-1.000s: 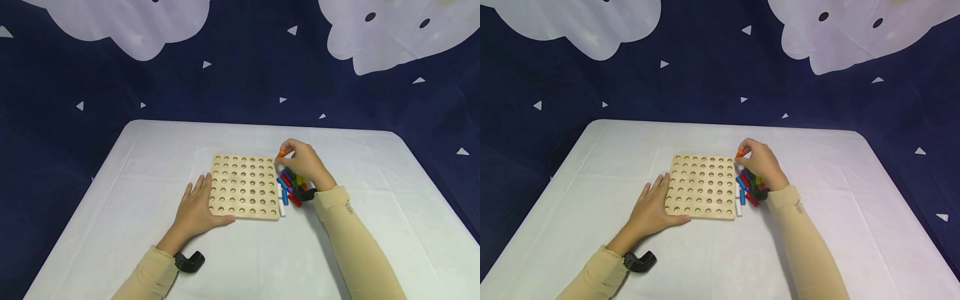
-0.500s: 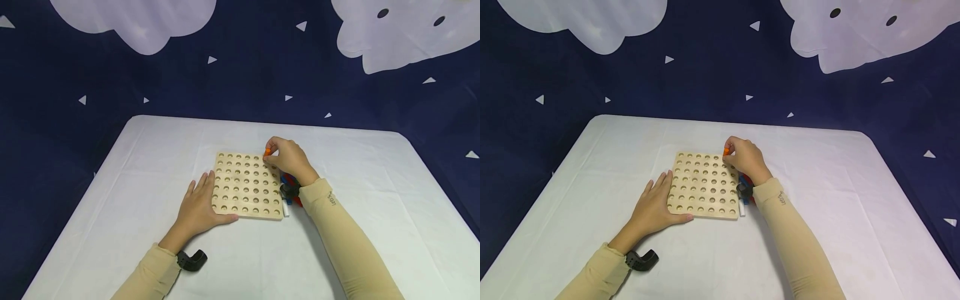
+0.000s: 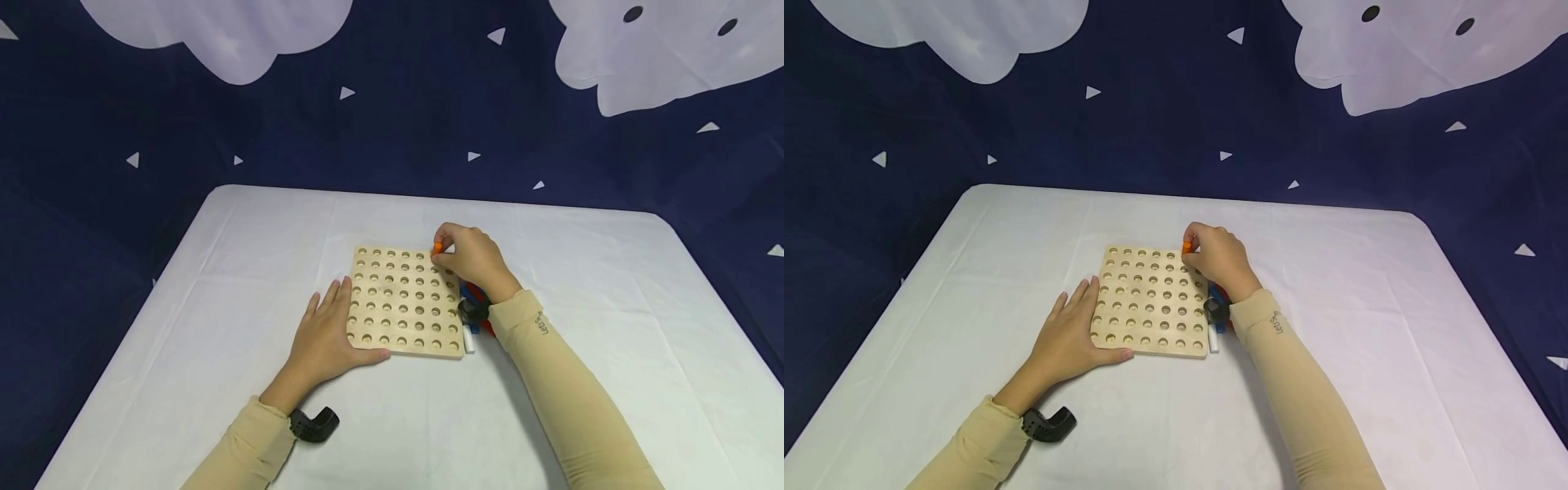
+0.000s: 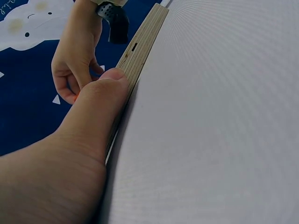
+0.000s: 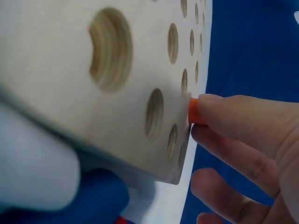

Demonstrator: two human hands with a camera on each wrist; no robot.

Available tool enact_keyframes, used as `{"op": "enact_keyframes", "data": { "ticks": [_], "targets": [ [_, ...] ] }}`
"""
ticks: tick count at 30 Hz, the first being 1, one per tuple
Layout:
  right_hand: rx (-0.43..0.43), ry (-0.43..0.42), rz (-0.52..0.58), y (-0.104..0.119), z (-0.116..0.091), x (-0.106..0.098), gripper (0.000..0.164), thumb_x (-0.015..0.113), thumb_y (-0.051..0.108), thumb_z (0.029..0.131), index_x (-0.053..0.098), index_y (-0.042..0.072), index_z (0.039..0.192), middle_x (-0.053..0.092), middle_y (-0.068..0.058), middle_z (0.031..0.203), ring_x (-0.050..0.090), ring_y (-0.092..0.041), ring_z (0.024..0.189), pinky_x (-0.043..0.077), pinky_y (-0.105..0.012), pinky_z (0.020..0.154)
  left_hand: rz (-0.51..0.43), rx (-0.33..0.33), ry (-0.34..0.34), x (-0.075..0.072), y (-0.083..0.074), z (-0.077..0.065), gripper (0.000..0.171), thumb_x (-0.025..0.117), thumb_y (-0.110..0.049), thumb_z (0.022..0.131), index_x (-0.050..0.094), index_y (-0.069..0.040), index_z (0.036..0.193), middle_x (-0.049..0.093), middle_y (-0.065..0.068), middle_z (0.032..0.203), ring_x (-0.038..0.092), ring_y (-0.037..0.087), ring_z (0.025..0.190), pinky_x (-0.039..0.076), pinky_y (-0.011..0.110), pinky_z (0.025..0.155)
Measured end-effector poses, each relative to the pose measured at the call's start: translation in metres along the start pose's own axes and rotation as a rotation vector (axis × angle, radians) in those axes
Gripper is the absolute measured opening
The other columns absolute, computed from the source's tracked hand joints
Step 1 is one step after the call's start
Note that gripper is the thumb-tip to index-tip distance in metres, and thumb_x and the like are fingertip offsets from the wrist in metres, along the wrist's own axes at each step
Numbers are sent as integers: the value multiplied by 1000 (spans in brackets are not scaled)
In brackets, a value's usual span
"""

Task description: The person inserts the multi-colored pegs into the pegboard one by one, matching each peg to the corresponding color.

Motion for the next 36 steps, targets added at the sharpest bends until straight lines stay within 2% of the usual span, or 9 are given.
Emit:
{"op": "enact_keyframes", "data": {
  "ticks": [8,14,18,22,28,32,36],
  "targets": [
    [-18,-11,-24,3,-2,1,20,77,25,87,66,18,102,74,0,103,61,-20,77,45,-33,66,8,6,5,-1,0,-1,144,66,-88,59,7,-2,159,21,14,165,13,27,156,4,48,127],
    [1,-3,-2,3,-5,-2,36,78,30,87,65,17,117,74,-1,108,65,-22,84,50,-38,72,13,4,9,-3,1,-3,144,65,-89,59,7,-3,159,17,12,166,11,26,156,4,48,127],
    [20,-22,20,0,-12,-15,41,75,32,89,63,15,124,73,-4,110,64,-22,82,51,-37,69,9,3,9,-3,3,-5,144,64,-90,59,7,-3,159,16,11,166,10,26,156,3,48,127],
    [41,-69,54,-8,-26,-33,39,71,37,91,64,15,122,73,-4,108,61,-22,77,47,-34,64,9,1,7,-4,5,-7,145,65,-90,59,8,-3,159,15,11,166,11,26,156,3,48,127],
    [117,-94,73,-31,-55,-52,37,67,41,94,65,15,119,72,-3,106,56,-23,81,43,-34,70,15,4,13,-7,6,-9,145,63,-91,59,8,-2,159,15,12,166,11,26,156,3,48,127],
    [144,-65,54,-41,-78,-55,35,66,41,94,66,14,117,71,-4,103,55,-23,80,43,-33,69,8,2,14,-9,7,-11,146,64,-91,58,8,-2,159,15,14,166,11,28,156,2,48,127],
    [165,23,5,-48,-96,-46,31,66,39,94,67,15,114,71,-3,100,57,-21,76,43,-31,65,7,-3,11,-11,8,-13,146,65,-90,58,7,-2,159,15,15,166,12,30,155,2,49,127]
  ]
}}
Point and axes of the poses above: each hand's wrist, its own z-axis towards the middle knuckle, its own x-axis out of the palm, y = z × x, the point moved 9 cm from there along z, towards the middle knuckle
